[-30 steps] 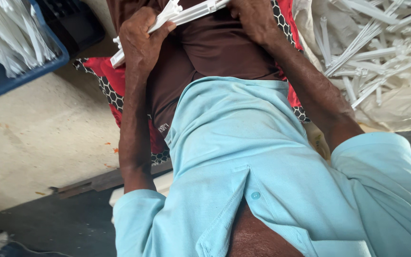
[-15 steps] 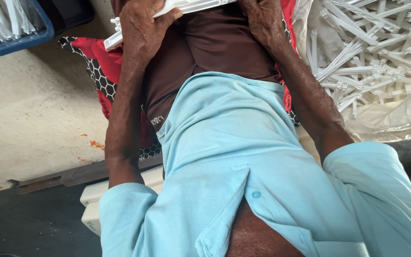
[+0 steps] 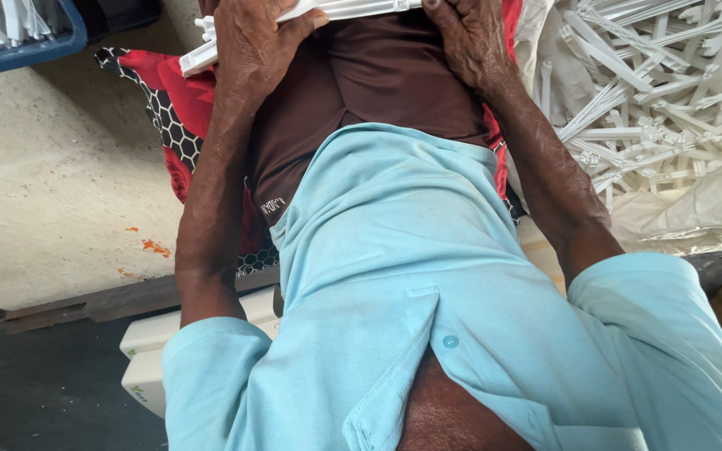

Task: The person sits on the floor and repeatedly picks up white plastic clips from a nearby sack. They align and press the clips together by hand, then place the assembled units into a blue basket beside them.

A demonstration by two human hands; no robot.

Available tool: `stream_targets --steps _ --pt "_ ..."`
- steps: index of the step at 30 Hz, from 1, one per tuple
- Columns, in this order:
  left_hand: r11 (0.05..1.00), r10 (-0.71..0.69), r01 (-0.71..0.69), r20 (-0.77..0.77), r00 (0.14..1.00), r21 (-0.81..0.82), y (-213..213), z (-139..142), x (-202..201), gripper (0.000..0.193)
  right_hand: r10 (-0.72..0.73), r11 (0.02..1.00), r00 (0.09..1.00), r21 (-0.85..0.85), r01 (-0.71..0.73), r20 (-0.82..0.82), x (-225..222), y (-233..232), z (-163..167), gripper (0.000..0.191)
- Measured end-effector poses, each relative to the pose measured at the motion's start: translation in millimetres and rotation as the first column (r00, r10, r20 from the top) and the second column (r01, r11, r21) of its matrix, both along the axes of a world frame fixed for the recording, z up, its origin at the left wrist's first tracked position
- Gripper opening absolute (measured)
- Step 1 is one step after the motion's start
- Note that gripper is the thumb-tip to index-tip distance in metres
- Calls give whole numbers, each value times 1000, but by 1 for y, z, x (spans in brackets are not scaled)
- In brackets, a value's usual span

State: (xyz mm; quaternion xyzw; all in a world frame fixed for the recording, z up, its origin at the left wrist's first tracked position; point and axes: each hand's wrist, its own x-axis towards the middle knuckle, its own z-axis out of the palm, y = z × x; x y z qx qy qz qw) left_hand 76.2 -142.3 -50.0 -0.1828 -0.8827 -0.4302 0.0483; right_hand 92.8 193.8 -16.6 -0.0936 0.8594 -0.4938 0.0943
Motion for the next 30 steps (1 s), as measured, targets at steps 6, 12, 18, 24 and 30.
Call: stream_targets --steps 6,12,18,24,30 --pt "999 5 -2 95 995 -34 2 3 -3 44 -135 959 953 -207 195 272 -2 3 -19 37" --pt "1000 -16 13 117 993 20 4 7 -1 44 8 947 996 -320 -35 -87 9 5 -10 37" --pt "999 -37 37 106 994 -2 4 3 -1 43 -163 981 929 -50 190 331 -1 6 -24 50" --pt "1000 5 -6 89 996 12 4 -4 1 48 -54 997 995 -60 49 -89 10 15 -20 46" --pt "997 21 -21 -1 1000 -68 5 -4 2 53 -194 980 956 81 181 218 5 6 -29 52"
